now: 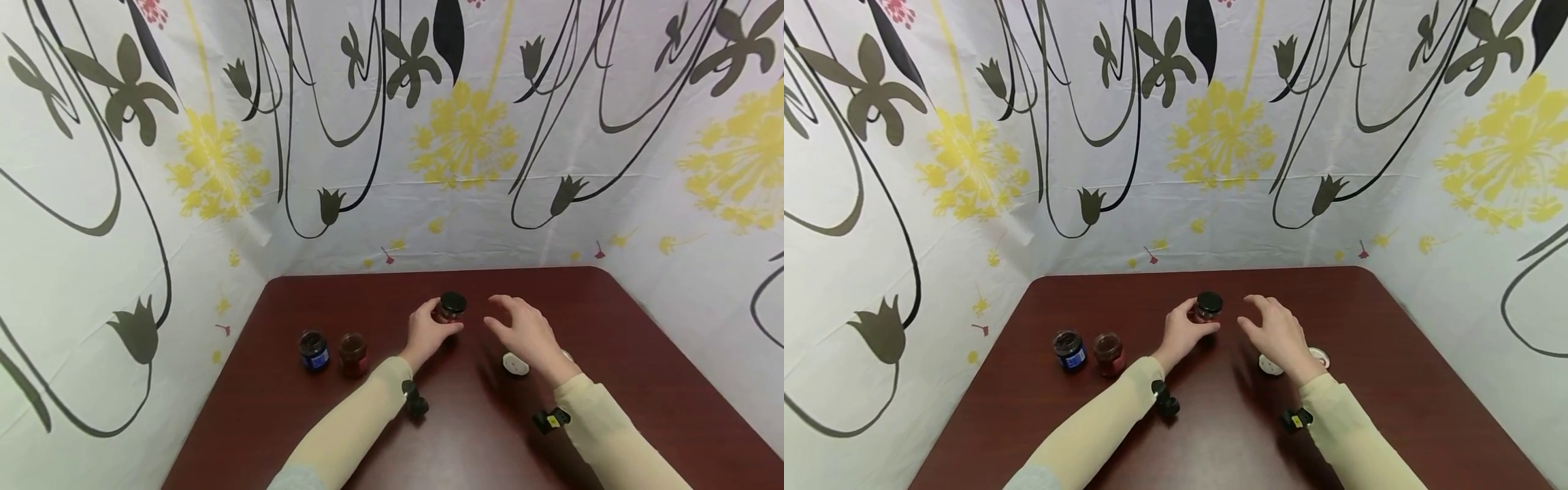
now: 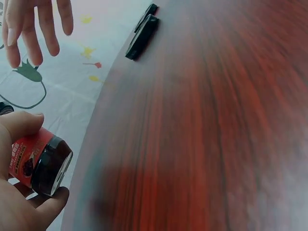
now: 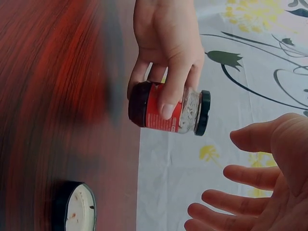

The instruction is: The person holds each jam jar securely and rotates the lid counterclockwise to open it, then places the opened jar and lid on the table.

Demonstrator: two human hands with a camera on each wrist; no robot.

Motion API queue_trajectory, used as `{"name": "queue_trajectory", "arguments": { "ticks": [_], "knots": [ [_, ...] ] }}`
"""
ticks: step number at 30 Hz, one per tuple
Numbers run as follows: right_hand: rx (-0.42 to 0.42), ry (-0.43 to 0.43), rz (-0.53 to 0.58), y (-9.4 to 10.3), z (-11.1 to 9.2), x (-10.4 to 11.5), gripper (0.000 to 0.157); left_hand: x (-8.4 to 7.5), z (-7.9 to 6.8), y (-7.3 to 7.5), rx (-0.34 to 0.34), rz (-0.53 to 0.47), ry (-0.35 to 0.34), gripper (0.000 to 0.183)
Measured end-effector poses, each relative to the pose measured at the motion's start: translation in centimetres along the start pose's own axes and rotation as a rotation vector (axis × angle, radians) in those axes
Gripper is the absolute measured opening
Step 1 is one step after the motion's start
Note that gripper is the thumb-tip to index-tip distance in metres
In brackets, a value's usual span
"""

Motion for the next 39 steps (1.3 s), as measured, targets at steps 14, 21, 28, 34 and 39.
{"name": "queue_trajectory", "arguments": {
  "ticks": [14, 21, 28, 34, 39],
  "knots": [
    [0.008, 0.019, 0.005, -0.8, 0.4, 0.9, 0.050, -0.1, -1.0, 2.5, -0.047, 0.038, 0.012, 0.058],
    [0.004, 0.035, 0.012, -1.3, 0.4, 1.3, 0.050, -0.6, -1.8, 3.6, -0.036, 0.049, 0.029, 0.062],
    [0.007, 0.054, 0.033, -1.7, 0.5, 1.5, 0.048, -1.1, -2.7, 4.4, -0.024, 0.059, 0.008, 0.062],
    [0.013, 0.051, 0.057, -1.9, 0.6, 1.8, 0.047, -1.5, -3.4, 5.1, -0.028, 0.067, -0.012, 0.061],
    [0.013, 0.045, 0.062, -2.2, 0.6, 2.0, 0.046, -1.8, -4.0, 5.6, -0.034, 0.057, -0.037, 0.060]
  ]
}}
Point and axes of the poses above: each hand's wrist, its own z-axis towards the middle knuckle, its own y-axis out of the back of the hand, x = y × z, the point moved 4 cm from there along z, towards the middle knuckle, and after that the axes turned 5 degrees about -x, right-handed, at the moved point
